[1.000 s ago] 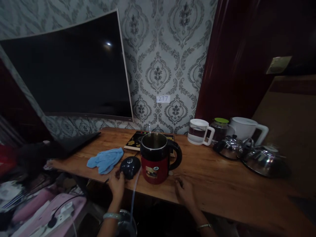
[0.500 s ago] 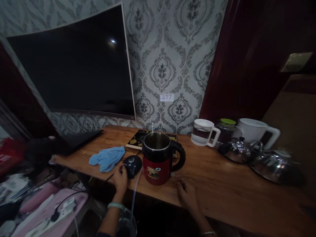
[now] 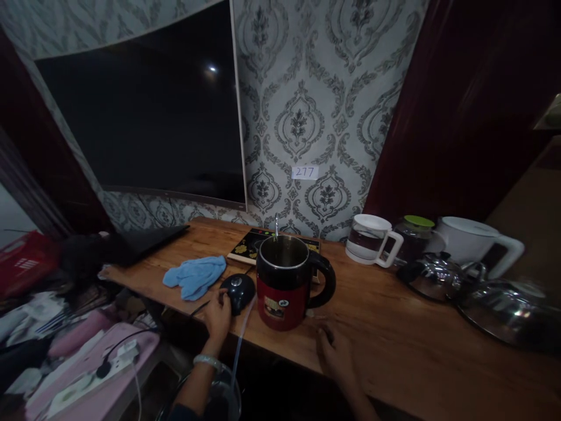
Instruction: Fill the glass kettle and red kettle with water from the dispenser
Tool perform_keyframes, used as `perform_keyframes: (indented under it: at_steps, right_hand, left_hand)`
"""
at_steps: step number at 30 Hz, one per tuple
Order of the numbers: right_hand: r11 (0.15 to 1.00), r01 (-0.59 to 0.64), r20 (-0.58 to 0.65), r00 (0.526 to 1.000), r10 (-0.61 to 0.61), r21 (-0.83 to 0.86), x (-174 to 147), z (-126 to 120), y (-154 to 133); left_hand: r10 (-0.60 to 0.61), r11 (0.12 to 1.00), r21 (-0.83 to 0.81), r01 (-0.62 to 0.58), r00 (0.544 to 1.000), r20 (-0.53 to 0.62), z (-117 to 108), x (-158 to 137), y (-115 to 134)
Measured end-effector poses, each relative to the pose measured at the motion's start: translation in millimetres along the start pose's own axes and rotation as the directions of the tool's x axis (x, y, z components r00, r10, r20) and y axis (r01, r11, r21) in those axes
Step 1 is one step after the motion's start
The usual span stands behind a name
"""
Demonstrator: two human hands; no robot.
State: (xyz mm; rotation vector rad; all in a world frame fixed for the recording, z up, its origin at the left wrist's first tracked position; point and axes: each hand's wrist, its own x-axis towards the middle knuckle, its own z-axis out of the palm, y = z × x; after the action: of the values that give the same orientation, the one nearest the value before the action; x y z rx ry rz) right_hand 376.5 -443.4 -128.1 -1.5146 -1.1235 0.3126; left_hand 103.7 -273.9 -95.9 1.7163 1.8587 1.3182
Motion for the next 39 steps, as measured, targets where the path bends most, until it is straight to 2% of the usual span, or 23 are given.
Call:
perform_keyframes:
  at_steps: [4,10,13,16,19,20,21,22,23,25,27,31,39]
  right_hand:
    - [1.000,0.007,0.000,1.000,-0.007,0.000,0,-1,-1]
    - [0.999,0.037,0.003,0.999,-0.037,-0.010,1,1,-4]
    - [0.999,0.011,0.000,1.000,-0.011,0.032,0,3,-6]
    - [0.979,-0.081,-0.139,0.984,0.108,0.186,3,-12,-10]
    - [0.947,-0.087,-0.351,0.915,0.198,0.308,14,-47,-18]
    - [0.928,-0.040,-0.464,0.858,0.222,0.370,19,-59,-21]
    - [0.919,-0.016,-0.507,0.831,0.231,0.393,25,-68,-24]
    - [0.906,-0.006,-0.512,0.824,0.244,0.423,30,-75,-27]
    - [0.894,-0.013,-0.502,0.824,0.263,0.447,33,-77,-30]
    - [0.897,-0.075,-0.433,0.856,0.282,0.435,37,-69,-33]
    - [0.922,-0.128,-0.370,0.889,0.270,0.366,34,-50,-32]
    - [0.955,-0.100,-0.250,0.953,0.173,0.281,20,-11,-20]
    - [0.949,-0.138,-0.107,0.979,0.174,0.285,-1,18,-3]
  left_hand:
    - [-0.024,1.000,0.000,0.024,1.000,0.000,0,0,0]
    - [0.002,1.000,-0.024,-0.003,1.000,-0.015,0,0,-3]
    - [0.013,1.000,-0.007,-0.013,1.000,-0.001,0,0,-3]
    - [0.001,1.000,0.000,-0.001,1.000,-0.013,0,0,-3]
    - [-0.003,1.000,0.010,0.003,1.000,-0.016,0,-1,-1]
    - [0.003,1.000,0.012,-0.003,1.000,-0.013,0,-2,-1]
    - [0.008,1.000,0.013,-0.008,1.000,-0.009,-1,-2,0]
    - [0.008,1.000,0.015,-0.007,1.000,-0.007,-1,-2,0]
    - [0.001,1.000,0.017,0.000,1.000,-0.007,-1,-2,0]
    - [-0.017,1.000,0.019,0.017,1.000,-0.005,-1,-3,1]
    - [-0.018,1.000,0.023,0.018,1.000,-0.001,-1,-4,2]
    - [-0.014,0.999,0.041,0.014,1.000,0.007,-2,-5,3]
    - [-0.003,1.000,0.010,0.003,1.000,-0.013,0,-4,0]
